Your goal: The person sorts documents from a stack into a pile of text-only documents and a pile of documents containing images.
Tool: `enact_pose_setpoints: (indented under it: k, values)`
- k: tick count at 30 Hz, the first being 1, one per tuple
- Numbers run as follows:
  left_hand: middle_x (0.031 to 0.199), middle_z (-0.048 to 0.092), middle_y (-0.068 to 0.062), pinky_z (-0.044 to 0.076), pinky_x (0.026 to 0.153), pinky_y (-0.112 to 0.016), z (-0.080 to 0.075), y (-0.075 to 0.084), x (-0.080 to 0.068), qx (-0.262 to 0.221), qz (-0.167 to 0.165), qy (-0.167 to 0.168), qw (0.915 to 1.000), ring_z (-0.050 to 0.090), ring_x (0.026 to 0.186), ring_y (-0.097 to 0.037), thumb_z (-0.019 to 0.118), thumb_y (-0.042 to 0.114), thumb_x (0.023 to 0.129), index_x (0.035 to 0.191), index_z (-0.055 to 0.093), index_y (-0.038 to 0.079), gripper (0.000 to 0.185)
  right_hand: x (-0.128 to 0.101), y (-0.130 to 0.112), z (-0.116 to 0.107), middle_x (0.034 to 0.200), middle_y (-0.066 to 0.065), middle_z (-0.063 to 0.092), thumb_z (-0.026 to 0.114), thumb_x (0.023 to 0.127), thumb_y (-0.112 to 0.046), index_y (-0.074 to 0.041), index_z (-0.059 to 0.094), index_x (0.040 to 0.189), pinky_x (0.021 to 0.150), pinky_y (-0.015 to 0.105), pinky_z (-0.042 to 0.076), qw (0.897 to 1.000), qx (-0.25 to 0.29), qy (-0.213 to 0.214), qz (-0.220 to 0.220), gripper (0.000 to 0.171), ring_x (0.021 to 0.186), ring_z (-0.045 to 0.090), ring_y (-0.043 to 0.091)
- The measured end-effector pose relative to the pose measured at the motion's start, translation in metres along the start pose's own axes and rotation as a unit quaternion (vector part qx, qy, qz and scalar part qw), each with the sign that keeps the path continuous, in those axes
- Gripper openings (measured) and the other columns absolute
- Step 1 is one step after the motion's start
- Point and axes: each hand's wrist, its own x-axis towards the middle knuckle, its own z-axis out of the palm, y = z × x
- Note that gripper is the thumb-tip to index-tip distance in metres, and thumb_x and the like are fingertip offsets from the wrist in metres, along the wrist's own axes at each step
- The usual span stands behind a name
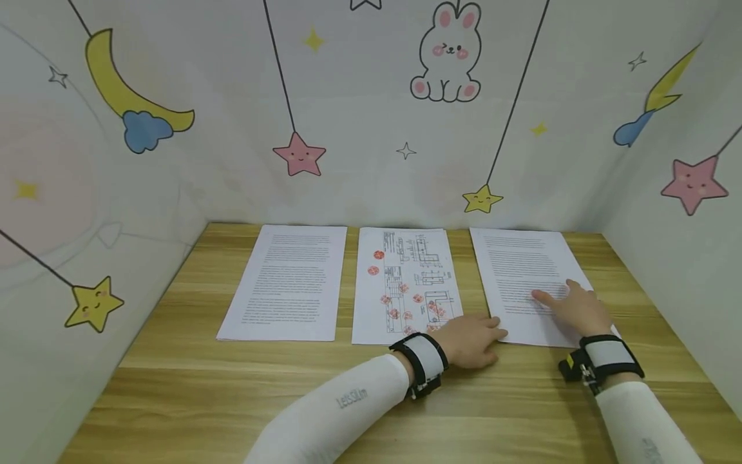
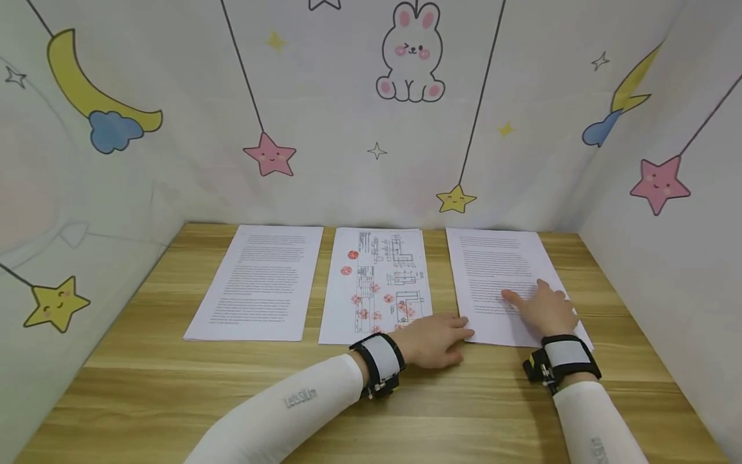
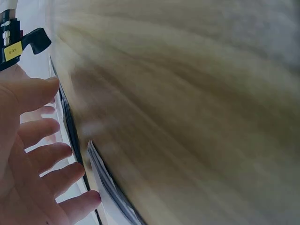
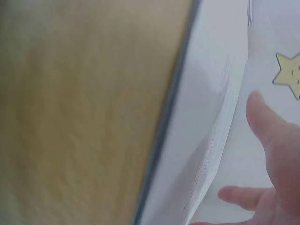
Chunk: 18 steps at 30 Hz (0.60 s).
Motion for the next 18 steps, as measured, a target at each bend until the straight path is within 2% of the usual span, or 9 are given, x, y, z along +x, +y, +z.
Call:
enact_pose_setpoints:
  k: [3,7,11,18]
  values:
    - [0.159,0.040,0.007,0.035,0.118,-0.025,0.001,0.003,0.002,0.012,-0.003,-0.003,0.9999,0.036,0.148,-0.010,0.052,0.043,0.100,0.149,0.045,0.030,0.051,0.003,0.005,-0.008,0.141,0.050,0.030,0.043,0.093,-0.070,0.022,0.024,0.144,0.097,0.069,0.043,1.000,-0.005,0.012,0.017,0.107,0.127,0.037,0.066]
    - [0.160,0.038,0.009,0.034,0.119,-0.030,0.003,0.006,0.003,0.024,-0.011,-0.016,0.9995,0.033,0.150,-0.011,0.051,0.046,0.100,0.149,0.045,0.032,0.052,0.010,0.012,-0.017,0.138,0.052,0.032,0.044,0.094,-0.068,0.025,0.024,0.142,0.089,0.065,0.049,0.999,-0.027,-0.011,0.022,0.107,0.119,0.045,0.064]
    - [0.161,0.036,0.009,0.033,0.120,-0.031,0.005,0.006,0.003,0.032,-0.015,-0.027,0.9990,0.031,0.151,-0.011,0.050,0.048,0.100,0.149,0.044,0.033,0.052,0.015,0.013,-0.020,0.137,0.052,0.033,0.045,0.092,-0.069,0.026,0.025,0.141,0.083,0.060,0.051,0.999,-0.034,-0.024,0.028,0.109,0.112,0.051,0.061]
    - [0.161,0.035,0.010,0.032,0.120,-0.031,0.008,0.005,0.005,0.042,-0.009,-0.025,0.9988,0.031,0.151,-0.010,0.049,0.049,0.100,0.149,0.044,0.034,0.052,0.018,0.016,-0.018,0.134,0.048,0.041,0.048,0.092,-0.068,0.025,0.031,0.138,0.077,0.052,0.052,0.998,-0.023,-0.016,0.055,0.105,0.103,0.057,0.050]
